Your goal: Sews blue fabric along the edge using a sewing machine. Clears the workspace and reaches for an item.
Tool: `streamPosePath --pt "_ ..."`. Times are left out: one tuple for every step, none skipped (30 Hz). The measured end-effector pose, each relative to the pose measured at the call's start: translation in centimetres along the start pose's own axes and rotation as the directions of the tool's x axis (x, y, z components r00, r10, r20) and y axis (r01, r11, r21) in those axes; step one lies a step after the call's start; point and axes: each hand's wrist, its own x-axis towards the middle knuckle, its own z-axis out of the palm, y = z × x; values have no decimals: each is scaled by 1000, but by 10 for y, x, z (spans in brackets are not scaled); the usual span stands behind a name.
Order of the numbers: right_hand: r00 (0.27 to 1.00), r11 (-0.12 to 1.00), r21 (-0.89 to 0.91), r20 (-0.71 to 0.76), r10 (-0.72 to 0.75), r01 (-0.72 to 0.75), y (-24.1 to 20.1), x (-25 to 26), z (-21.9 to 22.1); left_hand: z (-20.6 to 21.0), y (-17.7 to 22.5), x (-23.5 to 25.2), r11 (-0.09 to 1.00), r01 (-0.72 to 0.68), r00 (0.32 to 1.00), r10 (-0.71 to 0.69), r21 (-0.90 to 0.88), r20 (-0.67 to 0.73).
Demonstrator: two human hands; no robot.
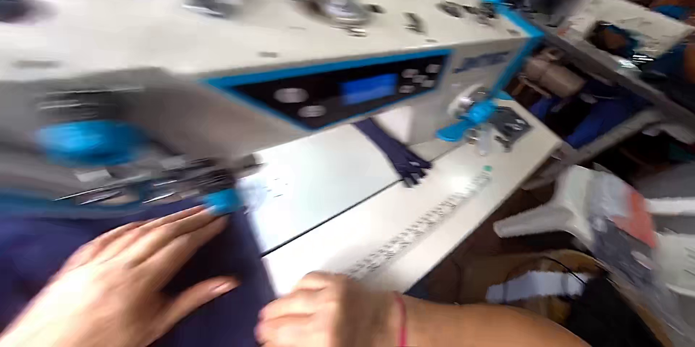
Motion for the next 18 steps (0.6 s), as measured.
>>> streamPosePath --pt "999 999 -12 16 -41 41 1 0 -3 21 -25 -14 993 -15 990 31 116 -135" --pt "998 997 -32 16 -68 68 3 -1 -3 34 -39 -22 983 -19 973 59 180 -222" --pt "997 996 -46 13 -82 82 6 -1 -2 38 -44 -26 979 -19 968 69 203 -242" --pt "996 995 -52 12 -88 89 8 -2 1 36 -45 -27 978 -21 972 69 207 -224" --pt "995 994 -52 16 -94 95 9 -3 2 34 -44 -26 979 -28 978 68 201 -198" --pt "995 994 -51 26 -99 100 10 -3 3 33 -43 -25 980 -37 982 71 194 -174" --pt "994 993 -48 36 -104 106 11 -3 3 32 -42 -24 980 -48 983 80 192 -164" --pt "993 993 -47 46 -109 111 11 -4 3 31 -42 -23 980 -55 984 85 192 -154" --pt "992 992 -46 53 -114 116 11 -4 3 30 -41 -23 980 -57 986 85 190 -145" --pt "992 992 -43 58 -116 119 12 -4 3 29 -40 -23 980 -54 987 82 193 -137" --pt "991 992 -41 65 -114 117 11 -4 2 29 -40 -24 979 -51 988 77 195 -130" --pt "991 993 -40 70 -111 114 11 -4 2 29 -40 -25 980 -51 989 77 195 -128" --pt "991 993 -38 76 -109 112 10 -4 2 29 -40 -27 980 -53 988 79 192 -130" --pt "991 993 -36 80 -108 111 10 -3 2 29 -41 -28 981 -56 988 81 187 -133" --pt "991 993 -33 83 -107 110 10 -3 2 30 -42 -29 982 -58 987 83 180 -137" --pt "991 994 -31 85 -105 108 10 -3 1 30 -43 -29 984 -59 987 84 171 -139" --pt "991 994 -32 87 -104 108 10 -2 1 30 -44 -30 986 -62 986 85 157 -143" --pt "991 994 -34 89 -104 108 10 -2 1 29 -44 -30 988 -64 986 85 140 -146"
